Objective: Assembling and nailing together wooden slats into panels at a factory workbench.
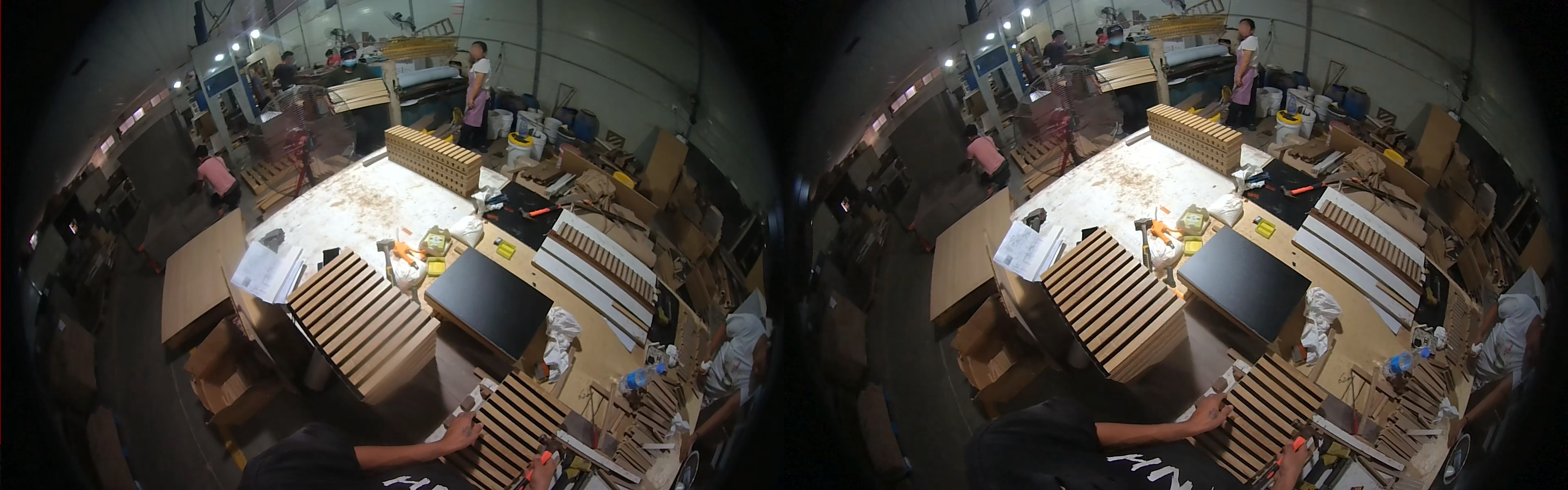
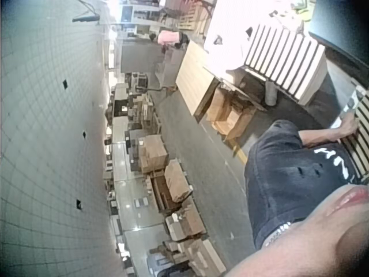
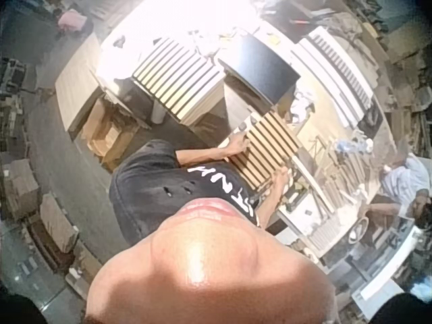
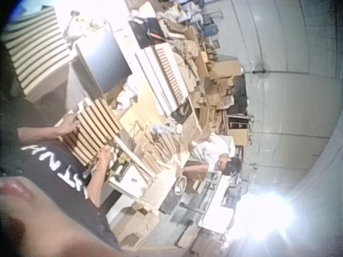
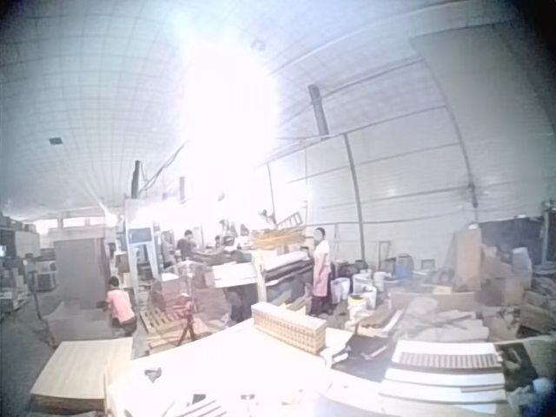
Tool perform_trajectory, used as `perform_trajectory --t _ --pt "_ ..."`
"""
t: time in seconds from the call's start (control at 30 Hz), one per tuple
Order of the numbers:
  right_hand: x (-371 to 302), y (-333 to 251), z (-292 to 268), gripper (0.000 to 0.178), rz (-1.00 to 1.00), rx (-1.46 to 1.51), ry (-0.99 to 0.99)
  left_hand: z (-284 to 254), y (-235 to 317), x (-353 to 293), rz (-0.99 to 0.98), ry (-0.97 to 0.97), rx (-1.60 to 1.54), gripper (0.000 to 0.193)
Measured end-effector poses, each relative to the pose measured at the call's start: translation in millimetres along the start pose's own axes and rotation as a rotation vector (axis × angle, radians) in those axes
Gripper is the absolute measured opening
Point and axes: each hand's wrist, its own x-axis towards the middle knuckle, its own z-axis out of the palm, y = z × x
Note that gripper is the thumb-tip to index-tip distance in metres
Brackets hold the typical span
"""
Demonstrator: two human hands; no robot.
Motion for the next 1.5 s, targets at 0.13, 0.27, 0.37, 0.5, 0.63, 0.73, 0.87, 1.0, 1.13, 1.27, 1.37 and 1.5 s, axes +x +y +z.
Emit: perform_trajectory --t 0.13,0.27,0.37,0.5,0.63,0.73,0.87,1.0,1.13,1.27,1.37,1.5 --pt "14 15 -10 0.023 -0.101 -0.012 -0.082 9 -13 5 0.118 0.098 -0.044 0.037" --pt "11 17 -24 0.025 -0.097 0.183 -0.13 17 -23 3 0.209 0.205 -0.045 0.041" --pt "16 24 -27 0.027 -0.124 0.26 -0.211 23 -32 2 0.206 0.248 0.021 0.045" --pt "15 27 -20 0.036 -0.122 0.293 -0.169 26 -38 5 0.204 0.222 -0.021 0.047" --pt "15 24 -16 0.045 -0.078 0.302 -0.118 29 -43 8 0.168 0.256 -0.015 0.049" --pt "14 23 -16 0.047 -0.105 0.251 -0.123 19 -36 17 0.024 0.174 -0.005 0.05" --pt "29 33 -17 0.048 -0.144 0.213 -0.149 18 -40 25 -0.151 0.084 -0.039 0.048" --pt "16 27 -15 0.042 -0.137 0.265 -0.1 20 -44 26 -0.174 0.077 -0.041 0.045" --pt "43 42 -29 0.029 -0.14 0.333 -0.181 24 -55 28 -0.085 0.124 -0.157 0.045" --pt "37 31 -56 0.023 -0.187 0.668 -0.232 15 -27 20 -0.118 0.19 -0.134 0.045" --pt "-20 -15 -71 0.028 -0.355 0.937 -0.135 26 -44 13 0.119 0.31 0.021 0.045" --pt "-100 -18 -70 0.036 -0.504 0.823 -0.216 30 -32 -3 0.115 0.293 0.047 0.039"
